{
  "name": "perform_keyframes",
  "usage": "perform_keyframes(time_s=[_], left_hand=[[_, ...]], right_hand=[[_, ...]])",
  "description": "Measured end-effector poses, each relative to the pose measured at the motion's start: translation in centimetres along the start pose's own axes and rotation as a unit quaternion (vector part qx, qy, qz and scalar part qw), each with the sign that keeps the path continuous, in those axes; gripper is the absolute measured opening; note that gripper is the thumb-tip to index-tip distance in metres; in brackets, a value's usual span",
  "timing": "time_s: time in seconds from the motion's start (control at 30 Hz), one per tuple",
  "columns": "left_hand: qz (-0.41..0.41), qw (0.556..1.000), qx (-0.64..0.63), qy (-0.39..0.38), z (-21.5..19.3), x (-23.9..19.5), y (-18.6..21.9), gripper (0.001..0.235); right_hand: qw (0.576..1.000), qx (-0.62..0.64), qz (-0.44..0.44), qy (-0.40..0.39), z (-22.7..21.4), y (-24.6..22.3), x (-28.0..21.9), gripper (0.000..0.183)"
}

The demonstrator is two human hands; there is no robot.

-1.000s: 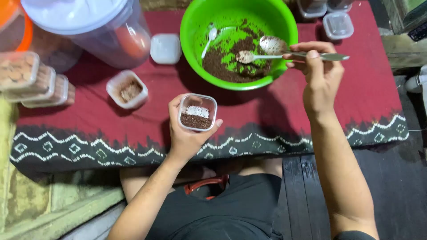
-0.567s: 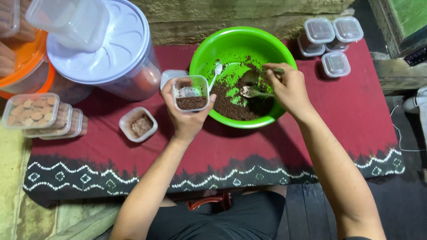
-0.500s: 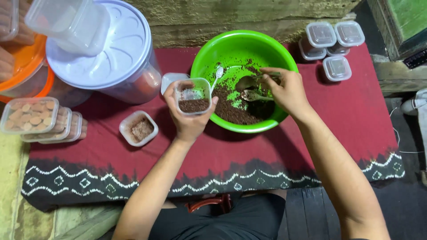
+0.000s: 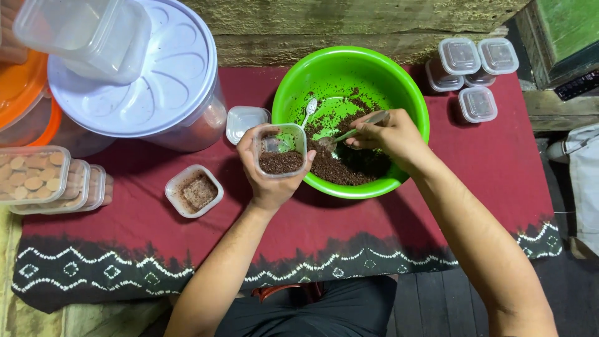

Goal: The person scoops a dark brown granular substance from a green bowl into small plastic containers using a spoon. They repeatedly transfer the substance, level it with the spoon, and place the filled containers on the table.

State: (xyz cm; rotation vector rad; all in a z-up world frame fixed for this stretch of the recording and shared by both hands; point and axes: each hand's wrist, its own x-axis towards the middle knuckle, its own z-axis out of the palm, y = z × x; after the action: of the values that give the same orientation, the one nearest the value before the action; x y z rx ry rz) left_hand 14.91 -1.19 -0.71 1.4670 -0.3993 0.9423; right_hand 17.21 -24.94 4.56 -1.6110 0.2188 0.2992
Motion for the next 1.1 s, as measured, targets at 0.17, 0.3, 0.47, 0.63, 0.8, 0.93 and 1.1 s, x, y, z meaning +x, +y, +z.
perform_keyframes(time_s=[0.17,0.3,0.47,0.63,0.8,0.93,1.1], left_hand=[[-0.011,1.000,-0.011,-0.021,-0.1,0.3,1.2,0.087],[-0.063,0.996,-0.003,-0.062,-0.4,0.1,3.6,0.081],[-0.088,0.994,0.018,-0.069,-0.5,-0.2,7.3,0.080],[-0.138,0.988,0.003,-0.072,-0.4,-1.3,11.9,0.082],[-0.169,0.983,-0.022,-0.062,-1.6,-3.1,16.7,0.083],[-0.158,0.987,-0.014,-0.037,-3.6,-4.8,19.8,0.079],[-0.119,0.987,-0.067,-0.081,-6.3,-7.8,21.4,0.082]], right_hand=[[0.999,0.030,-0.034,0.029,-1.9,-0.5,0.2,0.020],[0.994,0.047,-0.066,0.079,-2.9,-2.3,-1.6,0.022],[0.988,0.050,-0.107,0.100,-3.6,-5.4,-6.0,0.022],[0.984,0.065,-0.133,0.101,-0.4,-7.3,-12.1,0.020],[0.879,-0.266,-0.387,0.081,4.2,-5.3,-20.1,0.017],[0.727,-0.379,-0.572,0.028,6.2,-3.1,-25.2,0.033],[0.688,-0.407,-0.598,-0.047,6.0,-2.2,-28.3,0.019]])
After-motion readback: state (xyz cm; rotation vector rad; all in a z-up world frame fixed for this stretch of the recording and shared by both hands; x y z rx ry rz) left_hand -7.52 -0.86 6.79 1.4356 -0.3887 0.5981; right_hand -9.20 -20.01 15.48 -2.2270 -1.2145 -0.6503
